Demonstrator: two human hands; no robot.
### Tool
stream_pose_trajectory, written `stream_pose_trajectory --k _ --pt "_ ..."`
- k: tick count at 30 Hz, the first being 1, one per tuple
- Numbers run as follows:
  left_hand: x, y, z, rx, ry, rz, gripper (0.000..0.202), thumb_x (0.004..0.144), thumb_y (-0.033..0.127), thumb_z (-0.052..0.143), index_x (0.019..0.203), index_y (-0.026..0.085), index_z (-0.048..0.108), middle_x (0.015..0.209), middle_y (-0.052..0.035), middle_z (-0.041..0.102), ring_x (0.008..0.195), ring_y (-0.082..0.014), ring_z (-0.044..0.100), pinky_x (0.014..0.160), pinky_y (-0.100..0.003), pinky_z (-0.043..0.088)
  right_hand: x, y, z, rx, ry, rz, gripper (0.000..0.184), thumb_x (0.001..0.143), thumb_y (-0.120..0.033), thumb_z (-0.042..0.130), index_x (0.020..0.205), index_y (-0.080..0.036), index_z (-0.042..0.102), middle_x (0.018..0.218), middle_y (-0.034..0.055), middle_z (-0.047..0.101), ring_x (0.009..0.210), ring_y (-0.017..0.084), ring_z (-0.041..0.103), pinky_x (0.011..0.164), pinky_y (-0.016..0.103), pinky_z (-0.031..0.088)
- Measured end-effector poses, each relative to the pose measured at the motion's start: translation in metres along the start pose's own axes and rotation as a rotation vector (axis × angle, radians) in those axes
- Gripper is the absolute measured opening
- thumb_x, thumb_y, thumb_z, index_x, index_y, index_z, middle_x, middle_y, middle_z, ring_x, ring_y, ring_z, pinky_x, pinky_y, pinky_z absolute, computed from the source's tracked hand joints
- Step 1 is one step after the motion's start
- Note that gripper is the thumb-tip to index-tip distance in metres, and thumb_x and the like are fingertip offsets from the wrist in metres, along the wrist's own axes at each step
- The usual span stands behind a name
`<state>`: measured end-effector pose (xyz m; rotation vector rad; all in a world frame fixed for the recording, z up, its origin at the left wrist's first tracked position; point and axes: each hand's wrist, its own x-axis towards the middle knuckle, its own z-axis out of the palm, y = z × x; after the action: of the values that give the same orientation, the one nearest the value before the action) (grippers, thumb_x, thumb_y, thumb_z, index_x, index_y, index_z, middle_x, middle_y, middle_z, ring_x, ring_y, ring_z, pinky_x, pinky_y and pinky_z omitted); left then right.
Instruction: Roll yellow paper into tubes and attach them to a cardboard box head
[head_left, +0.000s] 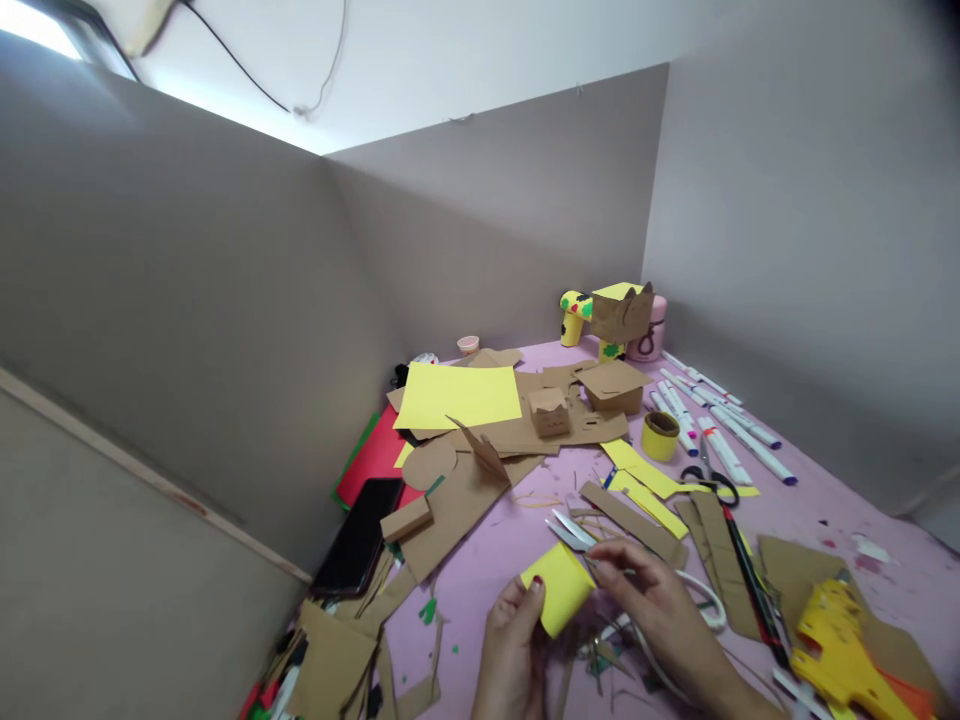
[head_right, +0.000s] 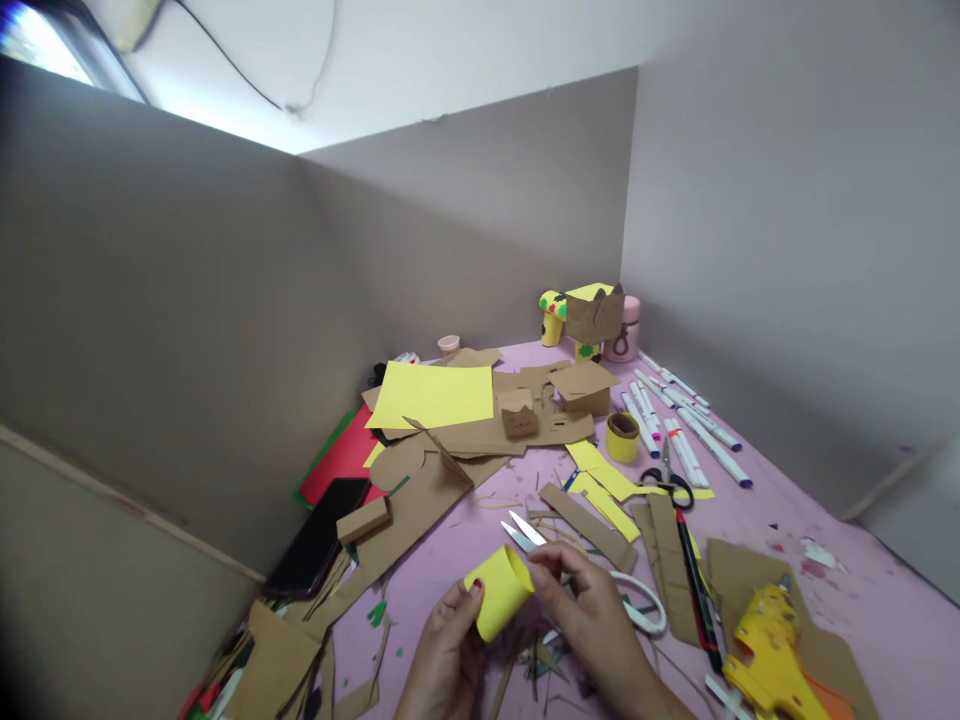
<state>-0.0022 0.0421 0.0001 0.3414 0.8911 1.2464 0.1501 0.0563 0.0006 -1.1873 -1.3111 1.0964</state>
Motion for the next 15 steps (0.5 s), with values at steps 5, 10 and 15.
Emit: stream_pose_trajectory --k 5,10,15 --pt "-0.002 -0.004 -0.006 0.104 -0.110 0.082 0.038 0.063 0.032 0.079 0.095 0.012 0.071 0.089 -0.0144 0.074 0.084 -0.0265 0.068 0.082 -0.040 0.049 0.000 -0.001 0.003 -0.018 -0.084 -0.131 0.026 0.078 -0.044 0.062 0.070 -0.020 0.068 0.074 0.0035 0.058 0.076 0.022 0.057 0.071 0.034 0.045" --pt "-0.012 -0.007 -0.008 0.491 -0.109 0.351 0.033 0.063 0.036 0.077 0.086 0.012 0.075 0.093 -0.0153 0.074 0.090 -0.0291 0.065 0.086 -0.037 0.048 -0.002 0.002 0.000 0.183 -0.144 -0.065 0.023 0.078 -0.043 0.065 0.073 -0.021 0.069 0.101 0.0080 0.057 0.100 0.027 0.056 0.081 0.035 0.047" --pt "-0.016 -0.009 -0.001 0.259 -0.092 0.251 0.042 0.063 0.041 0.077 0.093 0.011 0.073 0.089 -0.0161 0.074 0.085 -0.0282 0.067 0.085 -0.040 0.048 -0.006 -0.005 -0.001 0.119 -0.194 -0.135 0.023 0.079 -0.043 0.063 0.073 -0.022 0.071 0.106 0.0088 0.057 0.110 0.028 0.052 0.095 0.041 0.039"
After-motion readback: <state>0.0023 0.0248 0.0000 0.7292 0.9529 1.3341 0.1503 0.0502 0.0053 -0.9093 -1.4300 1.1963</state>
